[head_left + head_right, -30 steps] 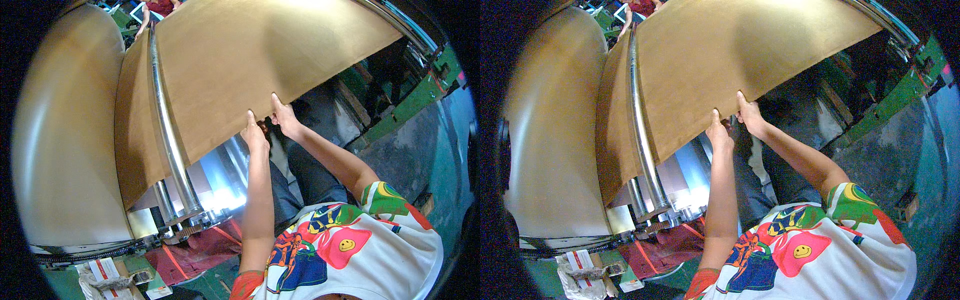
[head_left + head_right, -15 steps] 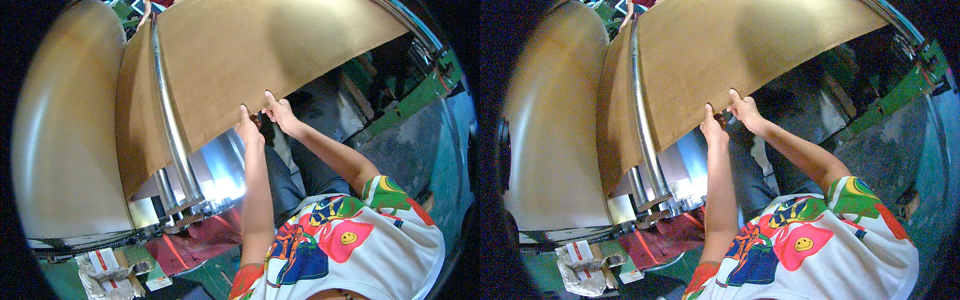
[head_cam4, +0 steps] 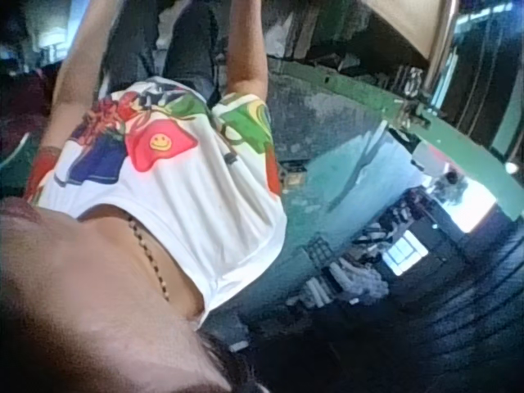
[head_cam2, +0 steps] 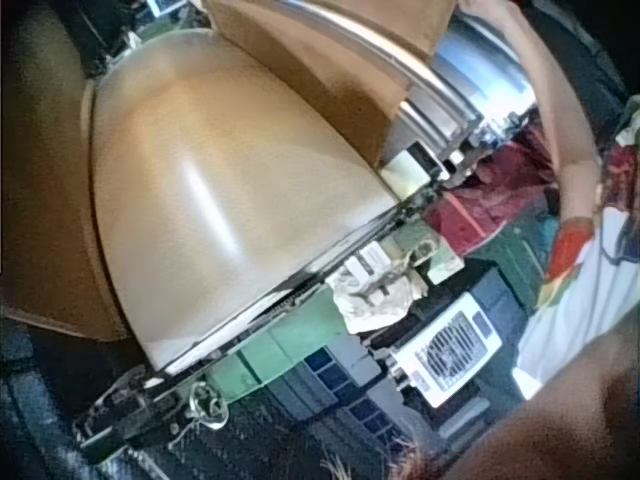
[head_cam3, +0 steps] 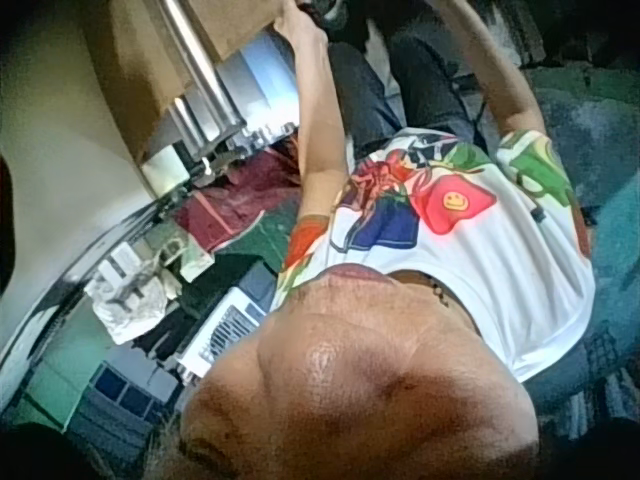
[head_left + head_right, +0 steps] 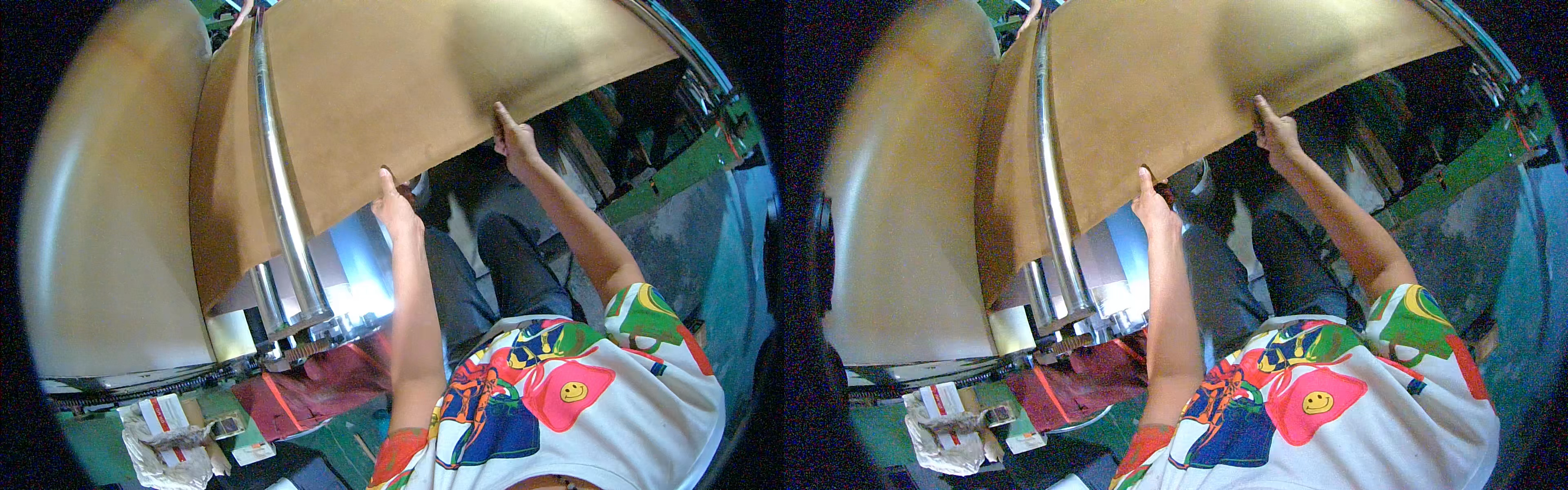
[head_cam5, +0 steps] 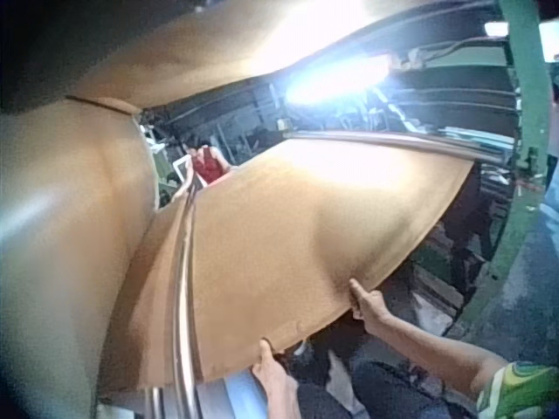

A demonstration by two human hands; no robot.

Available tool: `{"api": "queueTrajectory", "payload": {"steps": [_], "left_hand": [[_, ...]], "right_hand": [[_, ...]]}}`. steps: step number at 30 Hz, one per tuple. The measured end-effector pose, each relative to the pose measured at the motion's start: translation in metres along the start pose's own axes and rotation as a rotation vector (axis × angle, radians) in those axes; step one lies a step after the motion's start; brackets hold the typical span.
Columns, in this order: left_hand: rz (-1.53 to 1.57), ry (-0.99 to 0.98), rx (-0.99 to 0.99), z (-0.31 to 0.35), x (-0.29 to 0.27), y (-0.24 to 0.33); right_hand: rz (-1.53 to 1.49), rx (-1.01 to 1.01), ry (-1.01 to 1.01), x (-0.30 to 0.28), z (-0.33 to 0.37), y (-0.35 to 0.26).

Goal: The person feeds a large sheet of brown paper into a machine with rollers, using both hands to guide and align the material. The person repeatedly adjusts the paper's position to ensure smooth feeding through the rollers.

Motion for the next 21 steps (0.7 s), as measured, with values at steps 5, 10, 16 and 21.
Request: {"api": "queueTrajectory", "payload": {"steps": [5,10,16,21], "left_hand": [[-0.072,0.090,0.313,-0.004,-0.010,0.009],[-0.127,0.055,0.307,0.002,-0.016,0.011],[-0.165,-0.086,0.231,0.034,0.004,-0.004],[-0.149,-0.178,0.295,0.056,0.017,0.018]], "right_hand": [[-0.015,0.018,0.003,0.006,0.019,0.007],[0.215,-0.105,-0.118,0.017,0.040,0.020],[0.435,-0.070,-0.322,0.065,0.107,0.066],[0.437,-0.256,-0.353,0.085,0.128,0.045]]}}
Point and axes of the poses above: each hand's wrist, its own z-axis away from the middle knuckle, its own x-axis out of the palm, y = z × x, the point moved 8 cm from there along -z, towards the middle knuckle, and after that the axes turned 8 degrees about y, right-handed, at the moved point
